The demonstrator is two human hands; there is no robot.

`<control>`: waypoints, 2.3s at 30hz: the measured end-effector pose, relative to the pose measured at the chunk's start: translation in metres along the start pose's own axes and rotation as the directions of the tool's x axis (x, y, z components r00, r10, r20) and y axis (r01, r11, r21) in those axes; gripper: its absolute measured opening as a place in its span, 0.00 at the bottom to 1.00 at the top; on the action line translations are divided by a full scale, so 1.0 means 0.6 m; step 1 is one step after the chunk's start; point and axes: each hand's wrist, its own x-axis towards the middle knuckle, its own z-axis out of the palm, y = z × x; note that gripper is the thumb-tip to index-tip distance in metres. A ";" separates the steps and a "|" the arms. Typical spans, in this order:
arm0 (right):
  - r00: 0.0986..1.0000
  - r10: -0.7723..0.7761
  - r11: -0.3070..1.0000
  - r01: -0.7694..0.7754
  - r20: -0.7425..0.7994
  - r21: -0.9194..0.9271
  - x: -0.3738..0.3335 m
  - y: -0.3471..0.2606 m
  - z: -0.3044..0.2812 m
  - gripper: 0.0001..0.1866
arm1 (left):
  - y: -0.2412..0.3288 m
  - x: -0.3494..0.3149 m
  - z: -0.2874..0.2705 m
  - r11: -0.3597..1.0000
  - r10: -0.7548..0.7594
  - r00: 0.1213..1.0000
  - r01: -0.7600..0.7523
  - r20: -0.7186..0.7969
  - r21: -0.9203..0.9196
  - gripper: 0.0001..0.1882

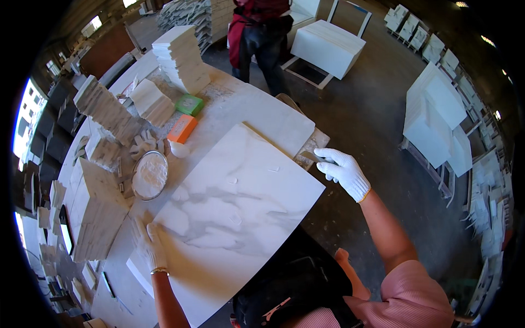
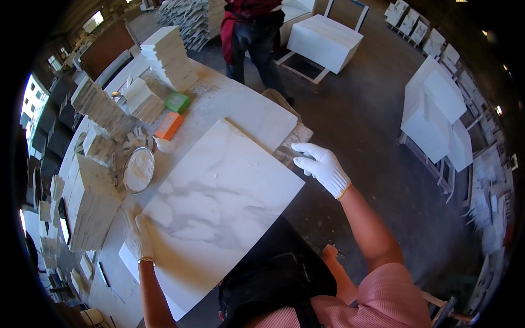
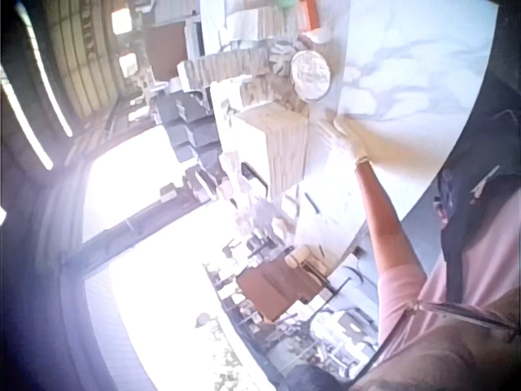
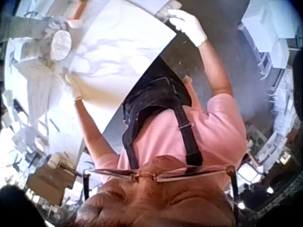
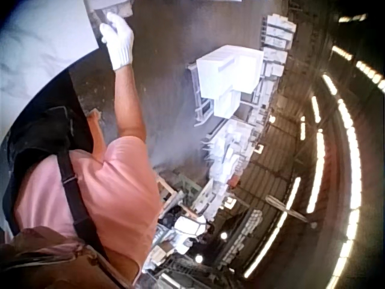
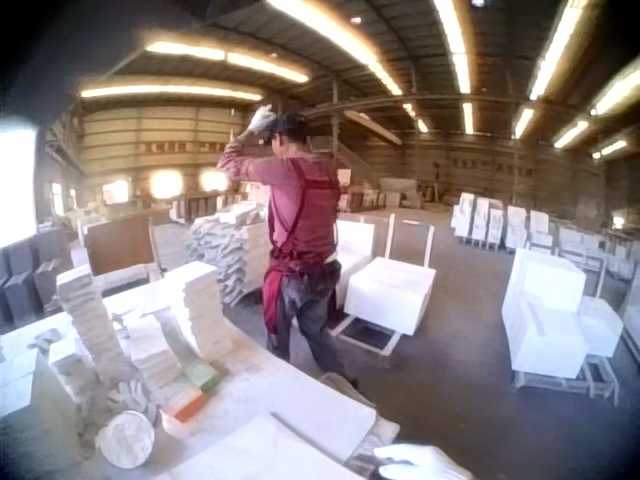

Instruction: The person uses a small metal spatula to scoop white paste from a bowl and applies it to small defects on a large marble-patterned tile. They smooth the paste into the surface and occasionally wipe the tile with a cloth. A coworker stacks similar tiles in the background.

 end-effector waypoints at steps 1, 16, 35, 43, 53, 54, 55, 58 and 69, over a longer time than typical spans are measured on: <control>0.999 0.032 0.999 -0.031 -0.021 0.041 -0.008 0.006 -0.004 0.22 | 0.000 0.001 -0.001 1.000 0.007 1.000 -0.008 0.007 0.005 0.31; 0.988 0.144 0.947 -0.119 -0.063 0.300 -0.075 0.074 -0.022 0.10 | 0.006 -0.001 -0.007 1.000 -0.016 1.000 0.015 0.024 0.022 0.31; 0.940 -0.234 0.769 0.335 0.247 -0.544 -0.067 0.023 0.081 0.08 | -0.008 -0.008 -0.003 0.998 -0.032 0.999 0.031 0.024 0.058 0.31; 0.857 -0.330 0.859 0.446 0.395 -0.250 -0.091 0.026 0.105 0.08 | 0.021 0.011 0.005 0.998 -0.011 0.998 0.007 0.057 0.057 0.32; 0.850 -0.410 0.906 0.422 0.331 0.036 0.033 -0.017 0.186 0.05 | -0.012 0.006 0.039 0.966 -0.217 0.973 0.225 0.080 -0.124 0.32; 0.862 -0.332 0.937 0.349 0.382 0.026 0.057 0.004 0.183 0.06 | 0.003 -0.005 0.066 0.978 -0.186 0.976 0.173 -0.111 -0.117 0.35; 0.870 -0.336 0.935 0.353 0.360 0.020 0.069 0.004 0.180 0.08 | 0.029 0.001 0.056 0.974 -0.178 0.984 0.178 0.016 -0.139 0.37; 0.868 -0.344 0.936 0.348 0.359 0.054 0.082 0.000 0.187 0.16 | 0.057 -0.024 0.001 0.964 -0.190 0.979 0.200 0.075 -0.174 0.37; 0.910 -0.277 0.961 0.267 0.309 0.075 0.106 -0.155 0.334 0.17 | 0.009 -0.005 -0.017 0.972 -0.234 0.969 0.235 0.073 -0.013 0.35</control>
